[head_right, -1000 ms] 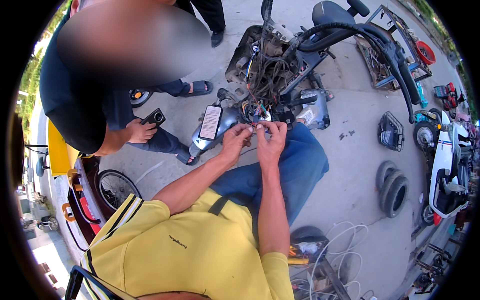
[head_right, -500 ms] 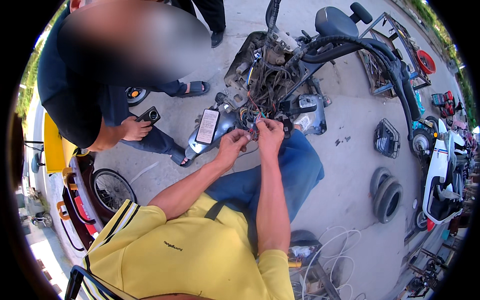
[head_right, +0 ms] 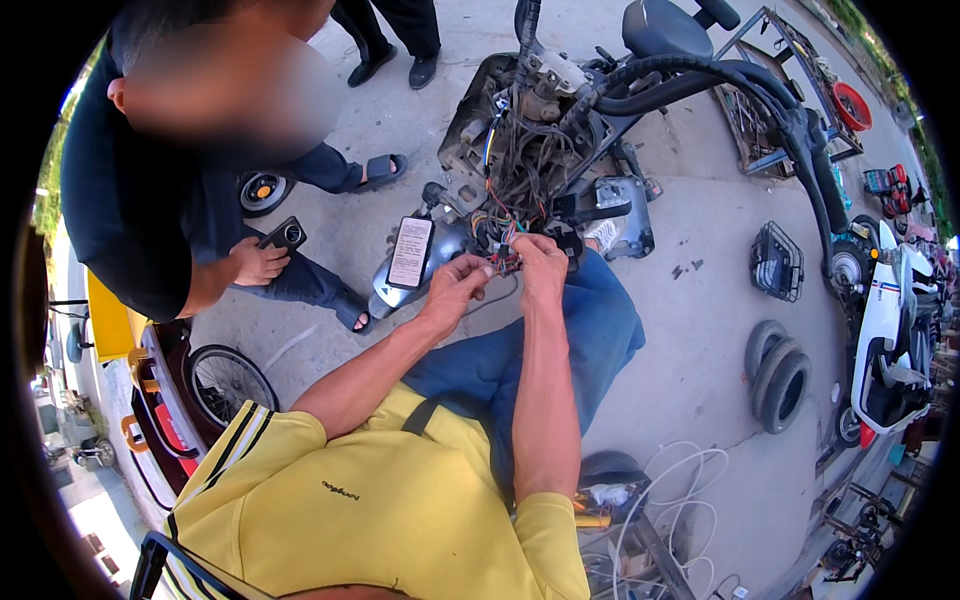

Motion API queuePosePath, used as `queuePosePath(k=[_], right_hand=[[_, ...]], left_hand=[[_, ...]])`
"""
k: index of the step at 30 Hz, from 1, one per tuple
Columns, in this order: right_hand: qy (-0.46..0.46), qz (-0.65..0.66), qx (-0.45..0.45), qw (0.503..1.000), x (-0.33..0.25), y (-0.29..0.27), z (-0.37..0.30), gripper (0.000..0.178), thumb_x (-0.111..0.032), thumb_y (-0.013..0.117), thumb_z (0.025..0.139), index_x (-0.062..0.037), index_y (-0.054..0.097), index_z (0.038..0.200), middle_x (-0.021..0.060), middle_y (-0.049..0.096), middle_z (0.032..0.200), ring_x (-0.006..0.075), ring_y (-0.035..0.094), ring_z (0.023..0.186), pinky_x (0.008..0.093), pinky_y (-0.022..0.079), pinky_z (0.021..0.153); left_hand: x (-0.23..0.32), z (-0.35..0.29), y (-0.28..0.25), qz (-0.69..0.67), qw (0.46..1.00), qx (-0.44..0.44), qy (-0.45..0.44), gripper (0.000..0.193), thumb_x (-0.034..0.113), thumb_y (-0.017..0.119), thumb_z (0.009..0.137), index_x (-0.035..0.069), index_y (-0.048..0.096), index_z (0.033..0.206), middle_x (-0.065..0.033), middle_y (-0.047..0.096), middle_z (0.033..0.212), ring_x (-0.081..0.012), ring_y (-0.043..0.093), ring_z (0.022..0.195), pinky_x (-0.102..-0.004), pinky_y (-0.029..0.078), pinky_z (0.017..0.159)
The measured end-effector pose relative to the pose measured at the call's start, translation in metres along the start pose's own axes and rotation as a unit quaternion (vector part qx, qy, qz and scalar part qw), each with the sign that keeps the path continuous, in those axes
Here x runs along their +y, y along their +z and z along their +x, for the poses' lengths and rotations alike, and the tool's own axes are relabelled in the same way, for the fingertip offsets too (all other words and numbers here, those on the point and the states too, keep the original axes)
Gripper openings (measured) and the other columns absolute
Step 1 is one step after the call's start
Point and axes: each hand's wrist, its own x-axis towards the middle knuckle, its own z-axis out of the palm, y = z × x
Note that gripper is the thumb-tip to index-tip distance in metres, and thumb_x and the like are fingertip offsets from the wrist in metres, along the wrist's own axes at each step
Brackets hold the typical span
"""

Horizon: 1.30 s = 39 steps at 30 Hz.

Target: The person sits on the ground and works on a scooter's exposed wiring harness, stripping and twisting wires by hand. Another person stands nearby and occasionally points at the wiring while the camera wearer continues to manipulate the wires.

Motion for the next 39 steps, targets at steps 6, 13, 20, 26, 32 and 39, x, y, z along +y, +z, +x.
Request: queuePosePath(k=[6,13,20,26,32,39], right_hand=[[-0.009,-0.013,-0.009,1.000,-0.0021,0.0020,0.0003,0.014,-0.006,0.077,0.078,0.0041,0.073,0.086,0.0043,0.061,0.102,0.0129,0.059,0.085,0.0293,0.044,0.076],[-0.038,-0.018,-0.016,0.999,-0.0042,0.0034,-0.0039,0.011,-0.001,0.076,0.078,0.0052,0.074,0.086,0.0061,0.061,0.104,0.0141,0.060,0.087,0.0295,0.046,0.076],[-0.045,-0.027,-0.023,0.998,-0.0043,0.0029,-0.0049,0.011,-0.001,0.075,0.078,0.0049,0.075,0.087,0.0061,0.062,0.103,0.0142,0.061,0.086,0.0296,0.047,0.075],[-0.046,-0.026,-0.023,0.998,-0.0031,0.0014,-0.0044,0.012,-0.003,0.074,0.079,0.0047,0.074,0.088,0.0061,0.063,0.102,0.0132,0.060,0.083,0.0286,0.046,0.074],[-0.046,-0.025,-0.021,0.998,-0.0048,0.0028,-0.0070,0.015,-0.004,0.075,0.079,0.0043,0.073,0.092,0.0045,0.064,0.099,0.0123,0.059,0.083,0.0280,0.046,0.074],[-0.071,-0.036,-0.023,0.997,0.0019,0.0011,-0.0025,0.015,-0.011,0.075,0.081,-0.0030,0.073,0.093,0.0010,0.067,0.085,0.0088,0.056,0.072,0.0258,0.040,0.066]], left_hand=[[-0.0022,0.0041,-0.0031,-0.003,1.000,-0.002,0.003,0.013,0.016,0.068,0.093,0.003,0.068,0.096,0.0032,0.060,0.076,-0.0050,0.051,0.065,-0.0228,0.042,0.058],[-0.0054,0.0055,-0.0059,-0.011,1.000,-0.006,0.001,0.014,0.016,0.068,0.092,0.003,0.068,0.097,0.0030,0.060,0.076,-0.0053,0.051,0.065,-0.0225,0.042,0.059],[-0.0024,0.0029,-0.0058,-0.018,1.000,-0.012,-0.008,0.014,0.015,0.068,0.093,0.003,0.066,0.099,0.0025,0.058,0.078,-0.0063,0.052,0.067,-0.0236,0.044,0.062],[-0.0019,0.0018,-0.0047,-0.017,1.000,-0.014,-0.007,0.014,0.015,0.068,0.093,0.003,0.066,0.099,0.0024,0.058,0.077,-0.0064,0.052,0.067,-0.0235,0.044,0.062],[-0.0015,0.0012,-0.0044,-0.011,1.000,-0.008,-0.011,0.014,0.015,0.068,0.093,0.002,0.067,0.099,0.0021,0.058,0.078,-0.0065,0.052,0.067,-0.0235,0.044,0.061],[-0.0015,0.0006,-0.0040,-0.015,1.000,-0.010,-0.004,0.016,0.017,0.068,0.093,0.003,0.069,0.099,0.0033,0.061,0.078,-0.0047,0.052,0.066,-0.0220,0.043,0.059]])
